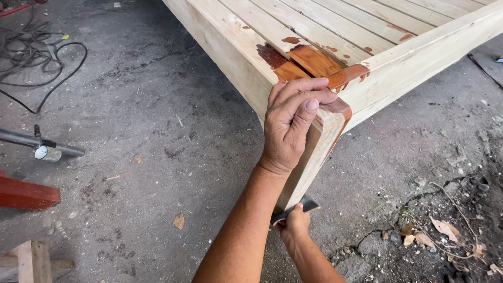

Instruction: The person sands a slatted wooden bed frame with a piece of sandpaper, working by hand over the corner, rails, and legs of the frame, steadying the frame with the other hand while smoothing the wood surfaces.

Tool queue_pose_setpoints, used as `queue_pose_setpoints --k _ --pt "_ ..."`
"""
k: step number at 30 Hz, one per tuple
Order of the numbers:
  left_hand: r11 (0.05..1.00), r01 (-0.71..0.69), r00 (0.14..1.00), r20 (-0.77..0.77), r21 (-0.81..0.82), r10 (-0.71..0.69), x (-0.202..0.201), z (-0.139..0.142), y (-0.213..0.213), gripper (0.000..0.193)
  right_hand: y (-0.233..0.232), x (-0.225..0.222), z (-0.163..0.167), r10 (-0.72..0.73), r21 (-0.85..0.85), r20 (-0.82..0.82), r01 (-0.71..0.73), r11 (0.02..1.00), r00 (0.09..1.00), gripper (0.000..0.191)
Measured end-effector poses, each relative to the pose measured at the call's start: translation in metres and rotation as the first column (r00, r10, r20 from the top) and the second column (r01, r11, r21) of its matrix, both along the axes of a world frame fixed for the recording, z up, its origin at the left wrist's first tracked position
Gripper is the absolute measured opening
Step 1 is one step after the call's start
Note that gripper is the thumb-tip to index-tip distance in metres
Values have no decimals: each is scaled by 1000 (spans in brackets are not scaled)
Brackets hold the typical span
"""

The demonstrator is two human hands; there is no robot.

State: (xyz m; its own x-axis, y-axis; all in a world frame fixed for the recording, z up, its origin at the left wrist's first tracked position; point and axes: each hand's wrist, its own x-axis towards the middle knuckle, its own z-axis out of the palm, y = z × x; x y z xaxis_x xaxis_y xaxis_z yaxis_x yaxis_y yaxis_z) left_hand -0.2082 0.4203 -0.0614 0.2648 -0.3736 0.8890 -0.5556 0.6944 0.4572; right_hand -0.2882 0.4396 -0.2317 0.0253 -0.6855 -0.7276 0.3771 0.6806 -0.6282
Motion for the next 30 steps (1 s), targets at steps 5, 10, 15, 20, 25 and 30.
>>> queue_pose_setpoints --k 5,10,15,20,25,30 --pt "1000 -24 1000 10 -6 24 -1 0 1 37 -19 -9 -16 -33 39 149 28 999 988 21" --pt "998 -50 998 -34 -35 49 -5 -3 -2 37 -13 -4 -10 -153 -147 139 173 974 978 20" --pt "998 -52 998 -20 -44 52 -4 -6 -5 36 -4 0 -32 -78 -80 59 82 993 995 17" --pt "999 27 1000 -3 25 -27 5 -1 0 36 -12 -3 -27 -47 -161 97 62 985 994 15" --pt "989 96 995 22 116 -99 16 8 7 33 -17 -21 57 -9 -455 157 80 887 987 11" --pt "984 107 994 5 141 -109 14 8 8 31 -17 -31 94 80 -601 208 63 797 975 21"
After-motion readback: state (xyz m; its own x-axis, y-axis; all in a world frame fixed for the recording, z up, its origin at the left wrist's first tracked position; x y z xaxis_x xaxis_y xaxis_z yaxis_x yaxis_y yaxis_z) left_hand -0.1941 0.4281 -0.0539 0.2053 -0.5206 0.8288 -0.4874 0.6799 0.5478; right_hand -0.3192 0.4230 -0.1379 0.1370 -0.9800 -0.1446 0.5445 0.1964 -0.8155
